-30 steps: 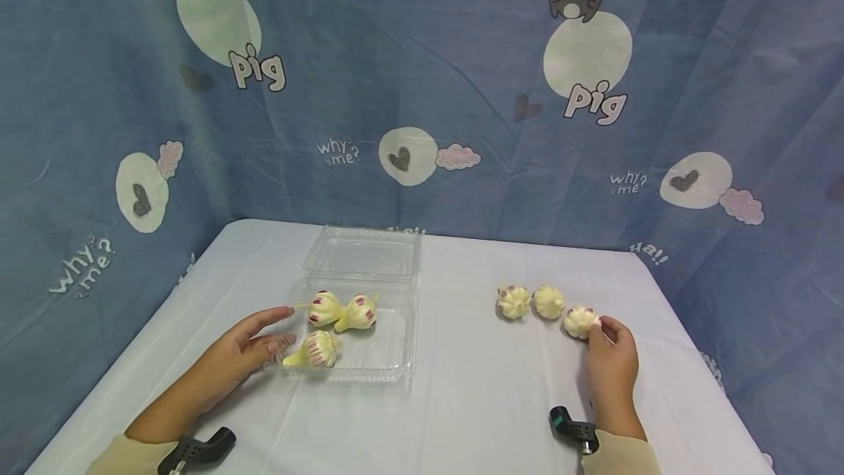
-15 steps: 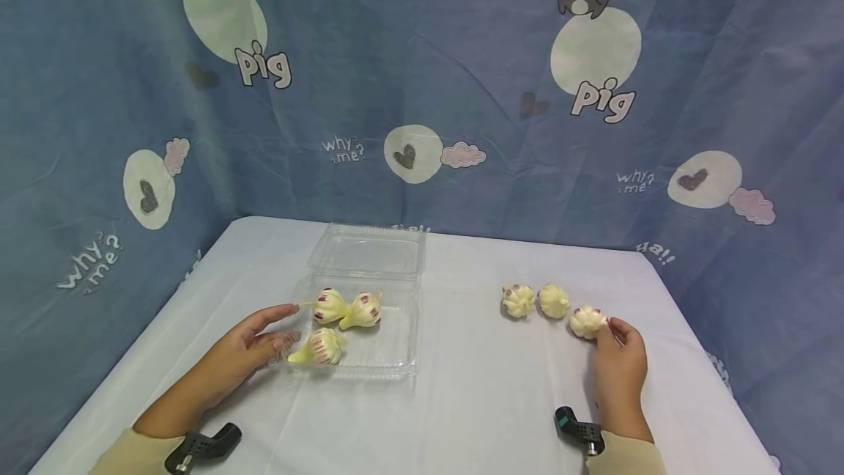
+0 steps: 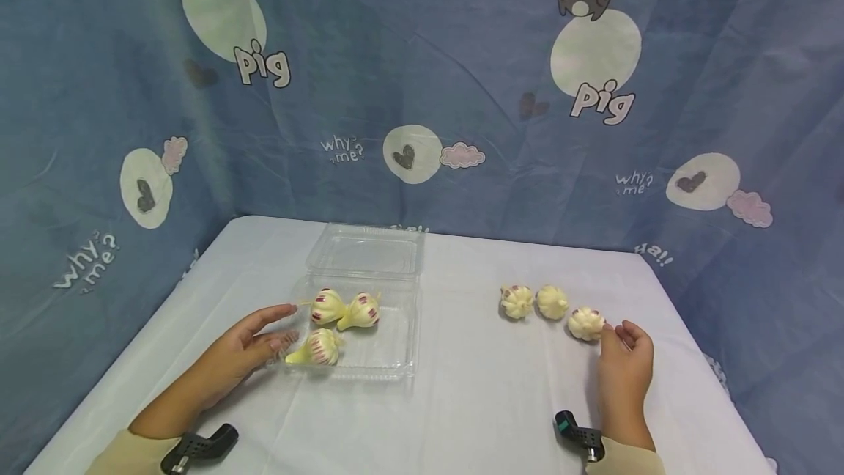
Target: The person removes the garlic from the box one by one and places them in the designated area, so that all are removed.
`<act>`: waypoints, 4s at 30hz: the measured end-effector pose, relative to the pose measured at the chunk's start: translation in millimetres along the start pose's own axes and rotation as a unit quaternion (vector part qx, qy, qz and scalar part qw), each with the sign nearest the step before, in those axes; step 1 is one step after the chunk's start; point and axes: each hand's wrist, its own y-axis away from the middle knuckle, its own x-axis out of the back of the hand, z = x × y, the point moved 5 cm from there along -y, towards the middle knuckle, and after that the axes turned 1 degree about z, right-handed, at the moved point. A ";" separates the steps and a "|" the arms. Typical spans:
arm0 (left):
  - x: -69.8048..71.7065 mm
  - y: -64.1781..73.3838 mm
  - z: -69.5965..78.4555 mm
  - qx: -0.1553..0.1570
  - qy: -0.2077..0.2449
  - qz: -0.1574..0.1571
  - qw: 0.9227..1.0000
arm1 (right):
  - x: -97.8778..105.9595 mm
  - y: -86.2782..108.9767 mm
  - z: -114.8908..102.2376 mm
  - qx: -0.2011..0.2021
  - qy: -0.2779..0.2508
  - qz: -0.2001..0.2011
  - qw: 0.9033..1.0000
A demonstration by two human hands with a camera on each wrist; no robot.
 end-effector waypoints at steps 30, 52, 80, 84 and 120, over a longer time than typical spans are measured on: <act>1.9 -0.9 -5.2 0.009 -0.002 0.006 1.000 | -28.7 53.7 -47.4 0.147 -0.009 -0.038 0.988; 2.5 -2.1 -7.8 0.003 0.011 0.005 1.000 | -91.8 93.2 -59.1 0.235 0.031 -0.243 0.941; 2.8 -3.8 -8.4 -0.001 0.009 0.001 1.000 | -137.0 163.5 -74.4 0.313 0.052 -0.429 0.846; 3.0 -6.0 -9.6 -0.002 0.004 0.004 1.000 | -139.0 173.1 -79.4 0.318 0.047 -0.440 0.838; 4.9 -2.2 -9.0 0.022 -0.008 0.010 1.000 | -170.1 231.5 -110.6 0.406 0.074 -0.454 0.790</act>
